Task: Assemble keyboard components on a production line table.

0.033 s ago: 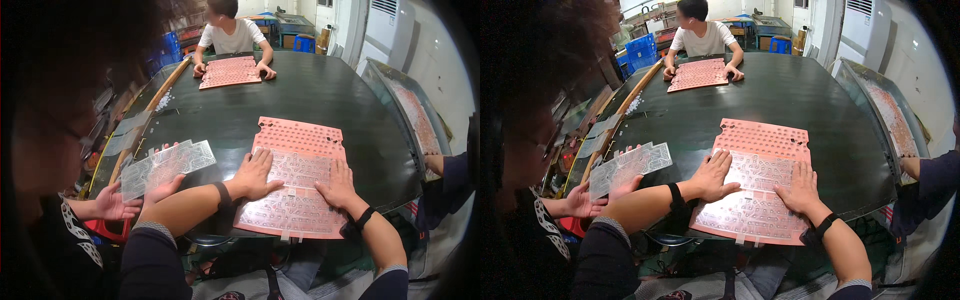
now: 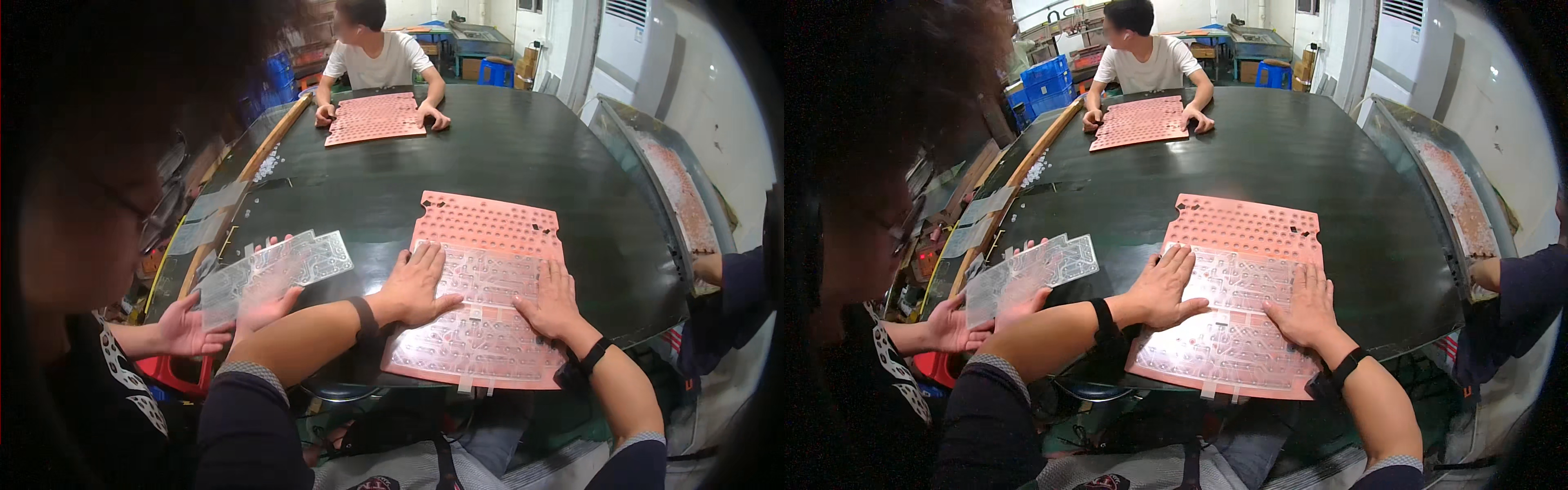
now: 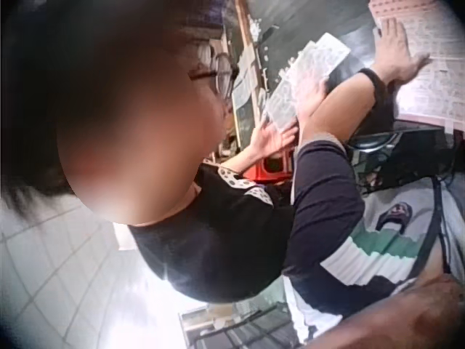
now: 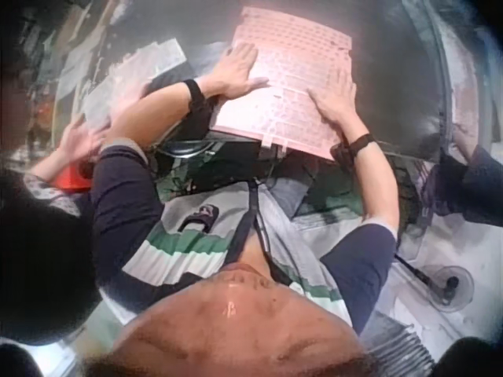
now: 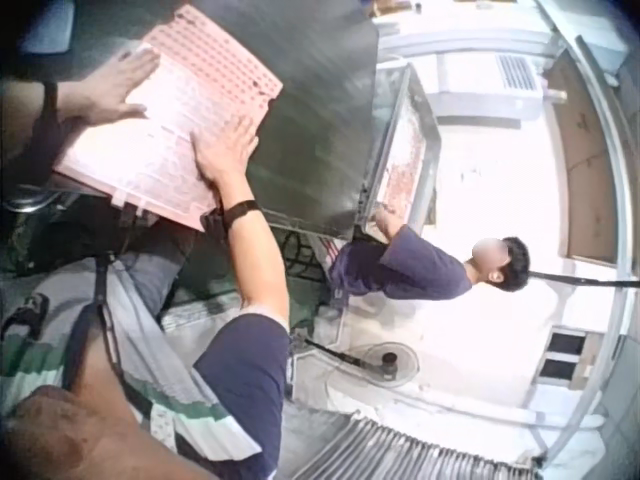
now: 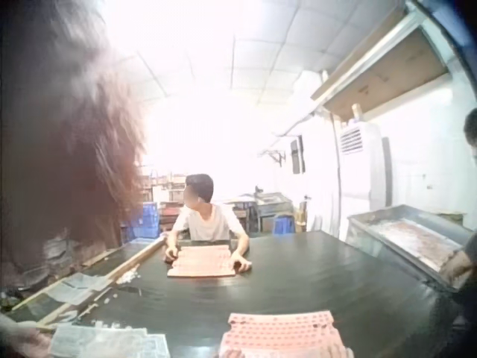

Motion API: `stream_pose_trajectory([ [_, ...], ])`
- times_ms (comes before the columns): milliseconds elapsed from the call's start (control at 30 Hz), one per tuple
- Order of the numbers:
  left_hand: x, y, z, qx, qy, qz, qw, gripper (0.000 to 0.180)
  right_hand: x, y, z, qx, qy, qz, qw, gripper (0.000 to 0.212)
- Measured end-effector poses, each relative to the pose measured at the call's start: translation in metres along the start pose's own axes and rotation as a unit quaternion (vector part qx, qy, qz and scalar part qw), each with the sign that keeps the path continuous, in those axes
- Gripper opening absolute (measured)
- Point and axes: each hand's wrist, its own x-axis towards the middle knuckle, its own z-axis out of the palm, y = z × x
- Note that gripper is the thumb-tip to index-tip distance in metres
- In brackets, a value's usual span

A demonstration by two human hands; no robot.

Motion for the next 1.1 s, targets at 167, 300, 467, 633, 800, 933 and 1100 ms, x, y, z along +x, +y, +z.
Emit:
stream_pose_trajectory([
  [167, 0.003, 0.005, 0.000, -0.003, -0.013, -0.009, 1.000, 0.095, 0.000, 0.001, -0.002, 0.015, 0.003, 0.008, 1.000, 0.095],
  [300, 0.001, 0.003, 0.003, 0.001, 0.007, -0.005, 1.000, 0.094, 0.002, 0.008, 0.002, 0.030, 0.020, -0.004, 0.999, 0.092],
  [467, 0.001, -0.001, 0.002, 0.005, 0.013, -0.002, 1.000, 0.095, 0.014, 0.036, 0.016, 0.106, 0.056, -0.050, 0.992, 0.074],
  [633, 0.004, -0.006, 0.004, -0.004, 0.002, 0.000, 1.000, 0.093, 0.021, 0.057, 0.024, 0.468, 0.078, -0.162, 0.865, 0.060],
  [800, 0.014, -0.009, 0.007, -0.084, 0.032, -0.003, 0.996, 0.091, 0.012, 0.062, 0.006, 0.672, 0.008, -0.059, 0.738, 0.067],
  [933, 0.005, -0.002, -0.011, -0.118, -0.009, 0.002, 0.993, 0.081, 0.010, 0.083, 0.014, 0.663, 0.046, -0.041, 0.746, 0.065],
  [1100, -0.023, 0.038, -0.041, -0.112, -0.037, 0.085, 0.989, 0.067, 0.005, 0.083, 0.016, 0.677, 0.056, -0.052, 0.732, 0.067],
])
